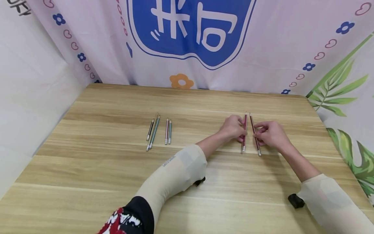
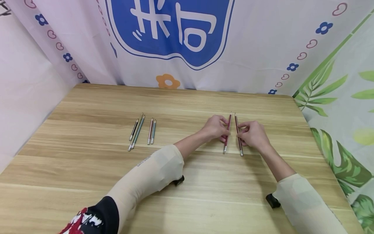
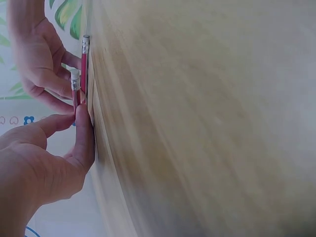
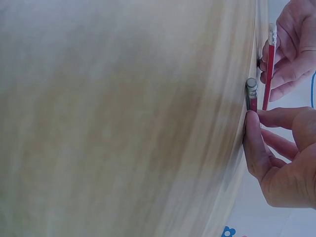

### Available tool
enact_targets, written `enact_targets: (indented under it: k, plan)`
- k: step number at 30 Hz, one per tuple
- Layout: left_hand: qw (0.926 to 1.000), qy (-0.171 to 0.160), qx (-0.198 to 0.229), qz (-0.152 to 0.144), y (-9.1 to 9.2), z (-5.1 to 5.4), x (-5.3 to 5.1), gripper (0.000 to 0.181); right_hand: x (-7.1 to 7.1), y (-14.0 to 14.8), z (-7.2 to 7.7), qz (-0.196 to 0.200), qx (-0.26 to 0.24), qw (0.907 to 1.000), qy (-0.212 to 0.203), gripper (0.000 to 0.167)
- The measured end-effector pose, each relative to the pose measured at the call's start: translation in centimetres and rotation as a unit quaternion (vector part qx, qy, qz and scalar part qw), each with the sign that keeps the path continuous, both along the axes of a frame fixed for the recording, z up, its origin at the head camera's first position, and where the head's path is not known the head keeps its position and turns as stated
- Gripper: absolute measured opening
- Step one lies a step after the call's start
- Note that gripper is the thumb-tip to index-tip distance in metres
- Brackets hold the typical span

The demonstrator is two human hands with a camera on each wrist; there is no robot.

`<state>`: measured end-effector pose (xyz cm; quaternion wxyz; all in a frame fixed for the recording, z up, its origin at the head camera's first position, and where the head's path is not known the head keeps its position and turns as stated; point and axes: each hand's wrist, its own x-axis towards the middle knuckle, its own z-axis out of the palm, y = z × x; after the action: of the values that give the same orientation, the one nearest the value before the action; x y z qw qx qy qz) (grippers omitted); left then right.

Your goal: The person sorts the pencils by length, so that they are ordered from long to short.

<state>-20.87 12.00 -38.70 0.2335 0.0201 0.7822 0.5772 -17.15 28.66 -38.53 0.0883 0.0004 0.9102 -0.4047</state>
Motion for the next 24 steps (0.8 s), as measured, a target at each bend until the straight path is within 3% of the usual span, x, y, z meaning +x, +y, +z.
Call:
enact_targets:
  k: [14, 24]
  plan:
    - [0.9998, 0.008, -0.021, -0.003, 0.33, 0.11, 0.02, 0.037, 0.07, -0.05, 0.03, 0.002, 0.001, 1.0000, 0.004, 0.041]
    - [0.9960, 0.031, -0.071, -0.046, 0.50, 0.21, -0.44, 0.027, 0.10, -0.06, 0.00, 0.000, 0.002, 1.0000, 0.001, 0.042]
